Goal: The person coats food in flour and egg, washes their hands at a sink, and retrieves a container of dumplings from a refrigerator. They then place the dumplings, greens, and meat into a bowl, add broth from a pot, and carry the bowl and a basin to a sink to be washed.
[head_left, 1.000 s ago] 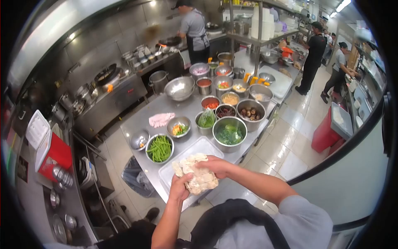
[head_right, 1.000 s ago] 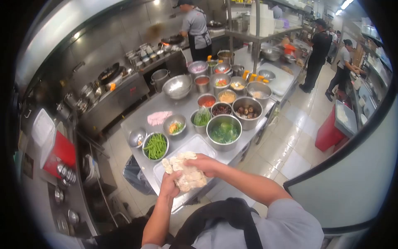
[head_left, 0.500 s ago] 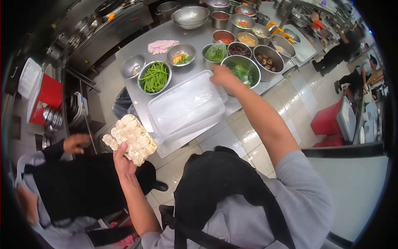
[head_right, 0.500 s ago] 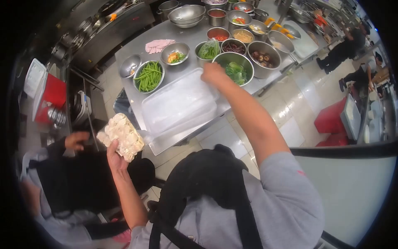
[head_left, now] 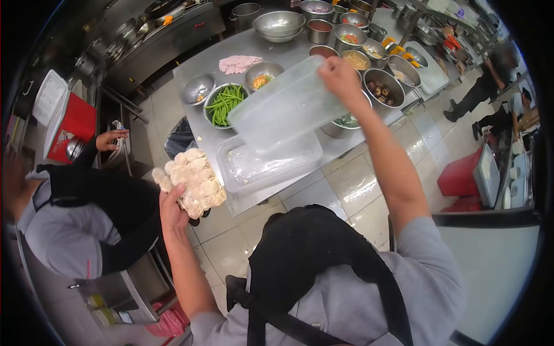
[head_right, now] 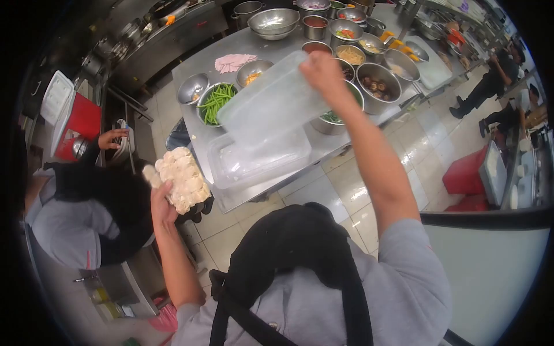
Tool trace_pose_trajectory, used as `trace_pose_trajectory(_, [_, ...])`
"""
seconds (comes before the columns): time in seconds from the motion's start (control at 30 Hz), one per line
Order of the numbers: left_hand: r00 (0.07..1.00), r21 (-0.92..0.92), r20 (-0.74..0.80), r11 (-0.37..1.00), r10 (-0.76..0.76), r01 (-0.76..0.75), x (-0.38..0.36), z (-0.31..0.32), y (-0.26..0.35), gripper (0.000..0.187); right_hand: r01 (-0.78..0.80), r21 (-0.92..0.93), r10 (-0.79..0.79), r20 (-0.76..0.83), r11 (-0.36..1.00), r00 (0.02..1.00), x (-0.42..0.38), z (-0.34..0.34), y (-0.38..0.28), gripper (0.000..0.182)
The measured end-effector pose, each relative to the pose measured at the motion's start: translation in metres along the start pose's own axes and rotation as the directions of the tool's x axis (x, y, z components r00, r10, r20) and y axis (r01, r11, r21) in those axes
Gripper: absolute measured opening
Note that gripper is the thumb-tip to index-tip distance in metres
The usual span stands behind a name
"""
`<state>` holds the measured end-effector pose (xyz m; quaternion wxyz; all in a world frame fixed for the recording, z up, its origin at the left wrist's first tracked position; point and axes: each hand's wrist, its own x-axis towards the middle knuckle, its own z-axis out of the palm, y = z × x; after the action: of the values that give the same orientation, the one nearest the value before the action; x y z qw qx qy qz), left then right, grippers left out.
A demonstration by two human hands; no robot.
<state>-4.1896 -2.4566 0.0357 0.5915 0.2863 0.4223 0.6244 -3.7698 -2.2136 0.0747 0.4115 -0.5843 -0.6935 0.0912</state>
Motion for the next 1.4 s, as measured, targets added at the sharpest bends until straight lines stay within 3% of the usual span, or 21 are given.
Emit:
trace_pose_trajectory(0.03, [1.0, 0.0, -0.001, 1.0, 0.002, -0.002, 0.008, 0.009, 0.008, 0.06, -0.017, 0.04, 0.017, -0.023, 0.999, 1.0, 0.008, -0.019, 0.003, 0.028])
trace_pose_trajectory(0.13, [0.967, 0.302, 0.168, 0.944, -0.19, 0.133, 0.044, 0.046, 0.023, 0.054, 0.007, -0.037, -0.012, -0.117, 0.999, 0.993, 0.022, -0.062, 0.017, 0.025])
trace_pose_trajectory(0.2, [0.91, 0.468, 0.258, 0.866, -0.324, 0.175, 0.083, 0.067, 0.013, 0.046, -0.182, 0.149, 0.191, -0.045, 0.972, 0.981, 0.018, -0.085, 0.013, 0.021])
trace_pose_trajectory(0.27, [0.87, 0.537, 0.289, 0.82, -0.4, 0.199, 0.118, 0.078, -0.008, 0.04, -0.237, 0.146, 0.249, -0.071, 0.96, 0.966, 0.011, -0.091, 0.01, 0.023])
trace_pose_trajectory(0.33, [0.9, 0.82, 0.14, 0.558, -0.413, 0.129, 0.142, 0.075, -0.028, 0.027, -0.284, 0.144, 0.299, -0.099, 0.948, 0.949, 0.006, -0.091, 0.012, 0.026])
trace_pose_trajectory(0.37, [0.903, 0.816, 0.141, 0.564, -0.405, 0.126, 0.144, 0.069, -0.035, 0.027, -0.302, 0.196, 0.32, -0.071, 0.933, 0.945, 0.001, -0.081, 0.018, 0.025])
trace_pose_trajectory(0.43, [0.965, 0.585, 0.039, 0.788, -0.261, 0.19, 0.135, 0.05, -0.043, 0.02, -0.322, 0.25, 0.343, -0.044, 0.913, 0.938, -0.014, -0.07, 0.014, 0.025])
trace_pose_trajectory(0.5, [0.971, 0.536, -0.028, 0.817, -0.236, 0.214, 0.117, 0.032, -0.037, 0.02, -0.431, 0.333, 0.437, 0.063, 0.838, 0.897, -0.038, -0.053, -0.016, 0.025])
trace_pose_trajectory(0.57, [0.988, 0.43, -0.092, 0.89, -0.123, 0.151, 0.099, 0.007, -0.032, 0.02, -0.416, 0.366, 0.362, 0.208, 0.832, 0.909, -0.061, -0.016, 0.004, 0.024])
trace_pose_trajectory(0.63, [0.976, 0.316, -0.155, 0.928, -0.156, 0.198, 0.072, 0.002, -0.025, 0.02, -0.371, 0.123, 0.34, 0.217, 0.92, 0.915, -0.08, 0.015, -0.017, 0.023])
trace_pose_trajectory(0.7, [0.957, 0.199, -0.206, 0.948, -0.206, 0.247, 0.053, -0.004, -0.032, 0.02, 0.003, -0.197, 0.015, 0.092, 0.98, 0.996, -0.101, 0.06, 0.007, 0.027])
trace_pose_trajectory(0.73, [0.953, 0.143, -0.173, 0.951, -0.249, 0.274, 0.049, -0.008, -0.042, 0.02, -0.006, -0.206, 0.024, 0.084, 0.979, 0.996, -0.112, 0.075, 0.018, 0.027])
trace_pose_trajectory(0.8, [0.947, 0.129, -0.125, 0.941, -0.297, 0.312, 0.048, -0.009, -0.061, 0.021, -0.139, -0.393, 0.262, 0.281, 0.909, 0.923, -0.127, 0.091, 0.031, 0.034])
trace_pose_trajectory(0.97, [0.957, 0.381, -0.158, 0.879, -0.242, 0.285, 0.063, -0.014, -0.097, 0.023, -0.401, -0.367, 0.495, 0.211, 0.839, 0.843, -0.141, 0.076, 0.015, 0.043])
trace_pose_trajectory(1.0, [0.937, 0.359, -0.165, 0.866, -0.309, 0.349, 0.066, -0.014, -0.095, 0.022, -0.461, -0.363, 0.559, 0.24, 0.81, 0.794, -0.14, 0.071, 0.007, 0.046])
trace_pose_trajectory(1.17, [0.95, 0.37, -0.013, 0.881, -0.313, 0.295, 0.088, -0.021, -0.097, 0.021, -0.618, -0.25, 0.667, 0.248, 0.745, 0.703, -0.147, 0.087, 0.019, 0.054])
trace_pose_trajectory(1.23, [0.934, 0.375, -0.056, 0.859, -0.354, 0.348, 0.097, -0.032, -0.098, 0.026, -0.57, -0.013, 0.533, 0.375, 0.822, 0.759, -0.167, 0.092, 0.041, 0.055])
trace_pose_trajectory(1.27, [0.942, 0.415, -0.051, 0.85, -0.333, 0.323, 0.097, -0.042, -0.097, 0.027, -0.458, -0.034, 0.43, 0.411, 0.888, 0.804, -0.185, 0.087, 0.044, 0.055])
trace_pose_trajectory(1.33, [0.94, 0.418, 0.061, 0.864, -0.336, 0.282, 0.082, -0.051, -0.102, 0.03, -0.402, 0.019, 0.371, 0.348, 0.915, 0.861, -0.243, 0.067, 0.055, 0.041])
trace_pose_trajectory(1.37, [0.916, 0.507, -0.039, 0.782, -0.399, 0.362, 0.06, -0.014, -0.088, 0.034, -0.371, 0.042, 0.34, 0.315, 0.928, 0.886, -0.271, 0.056, 0.063, 0.035])
trace_pose_trajectory(1.4, [0.895, 0.483, -0.028, 0.778, -0.445, 0.402, 0.055, 0.001, -0.088, 0.038, -0.278, 0.405, 0.311, -0.017, 0.871, 0.95, -0.312, 0.059, 0.072, 0.025])
